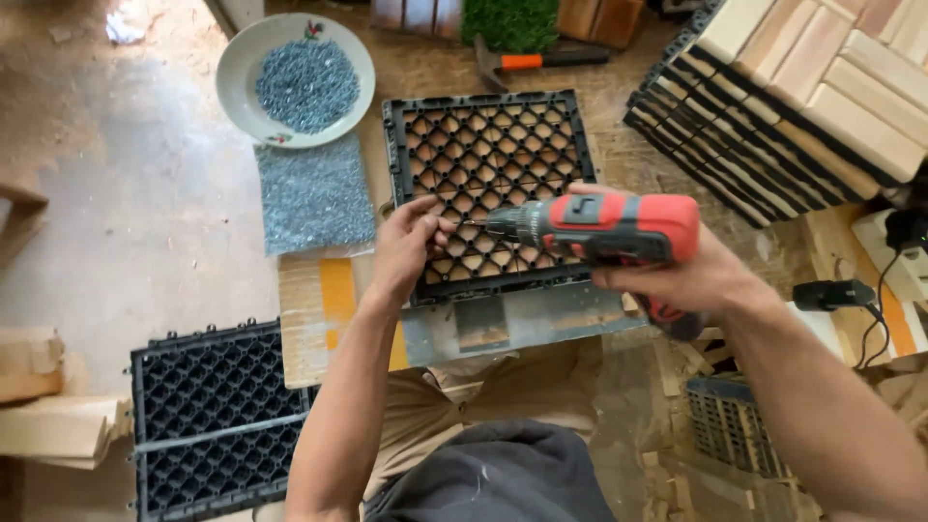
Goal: Assembling interlocking wooden floor tiles by placing cedar slats onto a plastic base and securing them with screws using a power drill.
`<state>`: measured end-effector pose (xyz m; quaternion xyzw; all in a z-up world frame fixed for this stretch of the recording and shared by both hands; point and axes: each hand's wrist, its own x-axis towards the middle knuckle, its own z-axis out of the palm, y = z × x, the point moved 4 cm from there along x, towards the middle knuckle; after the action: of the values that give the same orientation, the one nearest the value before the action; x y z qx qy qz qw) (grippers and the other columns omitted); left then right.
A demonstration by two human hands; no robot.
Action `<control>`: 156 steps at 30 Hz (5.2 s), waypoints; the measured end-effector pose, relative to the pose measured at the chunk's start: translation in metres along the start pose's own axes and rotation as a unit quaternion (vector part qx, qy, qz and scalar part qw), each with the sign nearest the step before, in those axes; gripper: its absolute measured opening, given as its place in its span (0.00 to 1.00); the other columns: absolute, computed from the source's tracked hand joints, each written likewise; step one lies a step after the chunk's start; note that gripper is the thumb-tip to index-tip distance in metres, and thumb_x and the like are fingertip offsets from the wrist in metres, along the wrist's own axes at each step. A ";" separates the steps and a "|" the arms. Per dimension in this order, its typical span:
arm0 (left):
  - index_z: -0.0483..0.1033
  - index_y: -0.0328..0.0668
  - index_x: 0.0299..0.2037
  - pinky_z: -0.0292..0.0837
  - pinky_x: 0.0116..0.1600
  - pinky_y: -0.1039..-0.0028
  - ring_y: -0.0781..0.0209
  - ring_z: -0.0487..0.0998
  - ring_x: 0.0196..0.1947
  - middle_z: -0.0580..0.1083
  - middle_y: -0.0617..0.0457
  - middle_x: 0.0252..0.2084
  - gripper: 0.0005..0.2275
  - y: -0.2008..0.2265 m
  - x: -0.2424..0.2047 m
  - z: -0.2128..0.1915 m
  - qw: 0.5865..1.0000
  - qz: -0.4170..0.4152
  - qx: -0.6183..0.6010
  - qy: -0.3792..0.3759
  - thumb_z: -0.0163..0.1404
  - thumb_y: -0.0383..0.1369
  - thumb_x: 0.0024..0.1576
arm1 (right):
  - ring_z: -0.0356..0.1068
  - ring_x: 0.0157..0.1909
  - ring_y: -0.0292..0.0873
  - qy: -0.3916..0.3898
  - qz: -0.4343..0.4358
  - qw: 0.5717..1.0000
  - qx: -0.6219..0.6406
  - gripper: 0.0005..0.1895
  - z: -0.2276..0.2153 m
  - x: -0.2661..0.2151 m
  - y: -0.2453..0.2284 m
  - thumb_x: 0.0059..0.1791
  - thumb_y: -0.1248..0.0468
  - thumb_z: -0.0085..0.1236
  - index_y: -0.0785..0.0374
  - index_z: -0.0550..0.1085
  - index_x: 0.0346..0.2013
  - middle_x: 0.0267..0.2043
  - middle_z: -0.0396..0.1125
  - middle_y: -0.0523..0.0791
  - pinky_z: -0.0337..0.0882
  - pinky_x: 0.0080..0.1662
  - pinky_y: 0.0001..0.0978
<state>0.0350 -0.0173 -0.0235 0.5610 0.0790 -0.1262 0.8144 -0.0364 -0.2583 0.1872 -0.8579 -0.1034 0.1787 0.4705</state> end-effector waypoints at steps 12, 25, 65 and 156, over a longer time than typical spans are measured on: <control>0.80 0.28 0.44 0.86 0.39 0.75 0.57 0.85 0.33 0.81 0.37 0.37 0.10 -0.072 -0.015 0.066 0.957 -0.131 -0.260 0.010 0.58 0.29 0.60 | 0.77 0.23 0.42 0.174 -0.053 0.973 0.143 0.31 0.009 -0.070 0.085 0.34 0.76 0.71 0.69 0.77 0.53 0.30 0.77 0.53 0.79 0.27 0.38; 0.81 0.33 0.37 0.87 0.37 0.74 0.55 0.86 0.31 0.81 0.40 0.33 0.09 -0.070 -0.027 0.086 0.947 -0.163 -0.275 0.044 0.60 0.33 0.58 | 0.74 0.56 0.47 0.218 -0.091 0.971 0.032 0.39 0.009 -0.081 0.094 0.37 0.76 0.66 0.63 0.72 0.64 0.60 0.73 0.52 0.74 0.53 0.45; 0.82 0.39 0.43 0.63 0.25 0.85 0.74 0.67 0.21 0.75 0.55 0.26 0.09 -0.020 -0.018 0.029 0.998 -0.038 -0.031 0.042 0.57 0.36 0.59 | 0.73 0.30 0.45 -0.210 0.353 0.859 -0.306 0.47 0.005 0.058 -0.015 0.40 0.69 0.60 0.25 0.62 0.70 0.39 0.77 0.45 0.73 0.40 0.35; 0.81 0.34 0.31 0.77 0.22 0.87 0.67 0.79 0.16 0.78 0.46 0.21 0.12 -0.032 -0.028 0.123 0.979 -0.108 -0.175 -0.006 0.61 0.37 0.58 | 0.78 0.35 0.42 0.264 -0.082 0.952 0.132 0.44 0.041 -0.080 0.157 0.34 0.76 0.70 0.61 0.69 0.66 0.36 0.77 0.49 0.77 0.39 0.38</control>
<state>-0.0026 -0.1393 -0.0003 0.3974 0.1550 -0.2015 0.8817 -0.1243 -0.3389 0.0511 -0.7932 -0.0213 -0.0816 0.6031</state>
